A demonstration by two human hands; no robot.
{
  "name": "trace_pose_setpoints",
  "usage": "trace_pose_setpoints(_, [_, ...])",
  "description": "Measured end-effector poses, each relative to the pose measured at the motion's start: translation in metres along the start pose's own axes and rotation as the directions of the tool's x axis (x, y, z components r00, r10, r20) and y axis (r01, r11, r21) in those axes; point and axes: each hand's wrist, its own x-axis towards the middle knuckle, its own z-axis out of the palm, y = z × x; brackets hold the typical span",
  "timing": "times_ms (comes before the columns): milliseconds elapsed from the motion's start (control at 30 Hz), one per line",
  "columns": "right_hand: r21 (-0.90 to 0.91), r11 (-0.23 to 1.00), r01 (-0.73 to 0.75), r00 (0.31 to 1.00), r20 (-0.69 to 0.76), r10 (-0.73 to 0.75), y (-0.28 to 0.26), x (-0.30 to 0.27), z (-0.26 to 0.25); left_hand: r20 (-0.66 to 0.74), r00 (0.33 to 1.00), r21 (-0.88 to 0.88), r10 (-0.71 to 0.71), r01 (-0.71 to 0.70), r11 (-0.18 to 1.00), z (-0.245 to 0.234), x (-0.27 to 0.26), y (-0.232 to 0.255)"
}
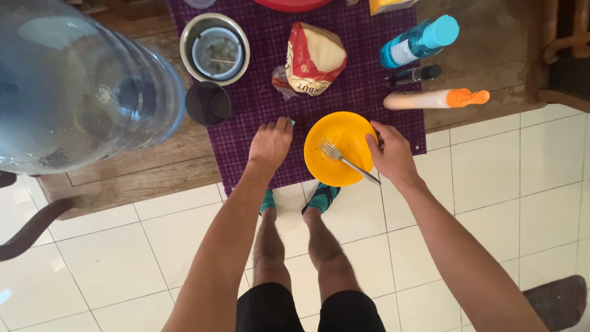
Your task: Tidying up various items from a drawer and a cluttered desk, and moving objects between rooms.
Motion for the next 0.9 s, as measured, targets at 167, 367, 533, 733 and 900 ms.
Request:
trace_pose_setpoints(167, [-0.124,0.965,0.229,0.967,-0.083,-0.241,-0.013,-0.005,-0.003,-0.085,0.980,-0.318,-0.181,0.146,0.937,-0.028,-0.012,0.000])
trace_pose_setpoints(367, [-0.119,0.897,0.425,0.898,-0.071,-0.434,-0.053,-0.009,-0.009,-0.070,0.862,-0.837,-0.502,0.222,0.499,-0.077,-0.030,0.011])
trace_pose_setpoints(533, [-0.031,0.868,0.496,0.867,-0.028,-0.497,-0.090,-0.003,-0.002,0.273,0.818,-0.930,-0.507,0.359,0.078,-0.110,-0.030,0.021])
trace_pose_setpoints(733, [0.269,0.906,0.328,0.921,0.125,-0.370,-0.118,0.010,0.017,0.250,0.872,-0.964,-0.420,0.264,-0.026,-0.129,-0.009,0.022])
trace_pose_setpoints(900, [0.377,0.910,0.171,0.977,0.057,-0.207,-0.116,0.037,0.026,0.182,0.860,-0.982,-0.477,0.187,-0.037,-0.124,0.012,0.014])
